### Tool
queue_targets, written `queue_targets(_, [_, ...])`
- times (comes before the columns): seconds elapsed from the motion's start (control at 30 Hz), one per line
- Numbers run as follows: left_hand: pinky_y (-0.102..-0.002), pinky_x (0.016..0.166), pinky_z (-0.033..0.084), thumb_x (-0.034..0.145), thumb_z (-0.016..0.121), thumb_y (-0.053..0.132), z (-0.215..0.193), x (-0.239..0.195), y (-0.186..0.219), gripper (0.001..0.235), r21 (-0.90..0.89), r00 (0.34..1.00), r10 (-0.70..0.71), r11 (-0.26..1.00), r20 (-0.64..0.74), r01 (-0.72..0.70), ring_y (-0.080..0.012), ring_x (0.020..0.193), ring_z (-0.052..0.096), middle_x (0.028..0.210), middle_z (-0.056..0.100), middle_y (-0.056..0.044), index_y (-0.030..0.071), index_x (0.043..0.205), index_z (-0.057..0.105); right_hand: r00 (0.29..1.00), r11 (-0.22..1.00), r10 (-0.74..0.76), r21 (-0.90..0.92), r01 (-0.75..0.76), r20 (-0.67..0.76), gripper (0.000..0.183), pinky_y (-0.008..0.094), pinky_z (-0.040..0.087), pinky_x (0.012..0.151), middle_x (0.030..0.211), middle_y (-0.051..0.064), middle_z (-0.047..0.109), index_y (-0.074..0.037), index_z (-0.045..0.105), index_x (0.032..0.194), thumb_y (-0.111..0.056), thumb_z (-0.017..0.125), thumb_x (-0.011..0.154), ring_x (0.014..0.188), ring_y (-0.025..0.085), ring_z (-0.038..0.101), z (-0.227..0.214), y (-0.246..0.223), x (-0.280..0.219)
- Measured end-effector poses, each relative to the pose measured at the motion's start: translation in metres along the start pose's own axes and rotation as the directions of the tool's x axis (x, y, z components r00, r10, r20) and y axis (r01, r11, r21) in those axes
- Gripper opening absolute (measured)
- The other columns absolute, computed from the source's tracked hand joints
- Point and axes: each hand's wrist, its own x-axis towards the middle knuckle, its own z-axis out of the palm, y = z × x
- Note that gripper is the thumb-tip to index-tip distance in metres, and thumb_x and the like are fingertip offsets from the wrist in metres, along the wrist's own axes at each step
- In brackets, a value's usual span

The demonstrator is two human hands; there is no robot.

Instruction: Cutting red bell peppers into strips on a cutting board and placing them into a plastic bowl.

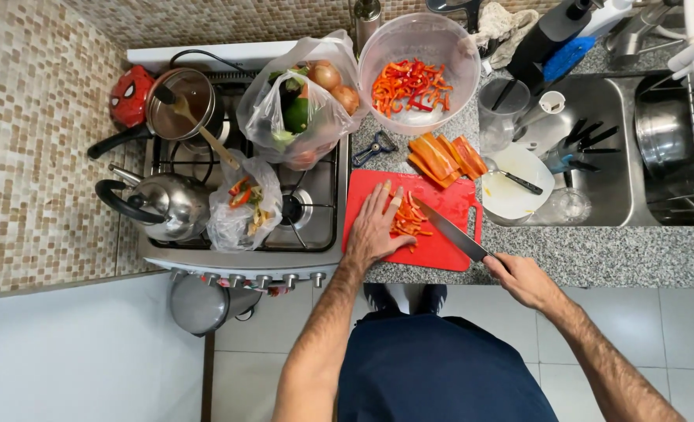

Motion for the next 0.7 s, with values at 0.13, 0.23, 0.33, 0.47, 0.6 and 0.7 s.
queue_targets(0.13, [-0.061, 0.136, 0.03, 0.077, 0.076, 0.088, 0.01, 0.008, 0.023, 0.127, -0.057, 0.998, -0.039, 0.998, -0.044, 0.036, -0.0454, 0.166, 0.038, 0.177, 0.04, -0.025, 0.017, 0.176, 0.041, 1.0, 0.998, -0.017, 0.065, 0.016, 0.018, 0.065, 0.059, 0.06, 0.087, 0.067, 0.021, 0.077, -0.008, 0.068, 0.087, -0.063, 0.045, 0.113, 0.085, 0.044, 0.079, 0.022, 0.011, 0.012])
queue_targets(0.23, [-0.068, 0.135, 0.027, 0.073, 0.073, 0.091, 0.024, 0.012, 0.036, 0.124, -0.055, 0.992, -0.036, 0.998, -0.124, 0.029, -0.0491, 0.163, 0.041, 0.172, 0.048, -0.023, 0.019, 0.171, 0.05, 0.999, 0.988, -0.024, 0.152, 0.017, 0.04, 0.059, 0.05, 0.06, 0.079, 0.06, 0.011, 0.07, -0.015, 0.065, 0.081, -0.059, 0.046, 0.114, 0.073, 0.033, 0.072, 0.042, 0.015, 0.016])
queue_targets(0.33, [-0.066, 0.134, 0.032, 0.079, 0.077, 0.084, 0.041, 0.014, 0.029, 0.104, 0.018, 0.981, -0.027, 0.999, -0.194, 0.031, -0.045, 0.158, 0.048, 0.159, 0.058, -0.019, 0.016, 0.156, 0.065, 0.998, 0.982, -0.033, 0.187, 0.024, 0.044, 0.058, 0.047, 0.061, 0.078, 0.057, 0.009, 0.07, -0.016, 0.065, 0.079, -0.058, 0.046, 0.115, 0.07, 0.03, 0.072, 0.045, 0.015, 0.01])
queue_targets(0.47, [-0.065, 0.127, 0.04, 0.086, 0.078, 0.071, 0.073, 0.016, 0.009, 0.079, 0.112, 0.976, 0.05, 0.993, -0.212, -0.027, -0.042, 0.144, 0.056, 0.14, 0.061, -0.017, 0.015, 0.141, 0.069, 1.0, 0.998, -0.013, 0.06, 0.012, 0.012, 0.058, 0.054, 0.06, 0.082, 0.068, 0.02, 0.076, -0.011, 0.07, 0.089, -0.059, 0.048, 0.114, 0.081, 0.044, 0.077, 0.022, 0.009, -0.012])
queue_targets(0.6, [-0.052, 0.102, 0.053, 0.086, 0.083, 0.042, 0.095, 0.019, -0.006, 0.05, 0.164, 0.96, 0.147, 0.98, -0.237, -0.11, -0.0346, 0.111, 0.063, 0.117, 0.058, -0.014, 0.011, 0.123, 0.069, 0.998, 0.993, 0.068, -0.096, -0.067, 0.005, 0.056, 0.056, 0.06, 0.086, 0.075, 0.026, 0.078, -0.012, 0.071, 0.093, -0.059, 0.049, 0.113, 0.088, 0.05, 0.079, -0.01, -0.002, -0.036])
queue_targets(0.7, [-0.043, 0.077, 0.051, 0.094, 0.078, 0.038, 0.085, 0.031, -0.001, 0.029, 0.281, 0.945, 0.208, 0.95, -0.251, -0.134, -0.0268, 0.091, 0.06, 0.101, 0.05, -0.005, 0.015, 0.106, 0.064, 0.996, 0.992, 0.083, -0.089, -0.086, -0.034, 0.057, 0.055, 0.061, 0.086, 0.075, 0.026, 0.079, -0.01, 0.071, 0.094, -0.06, 0.049, 0.113, 0.087, 0.05, 0.08, -0.018, 0.008, -0.041])
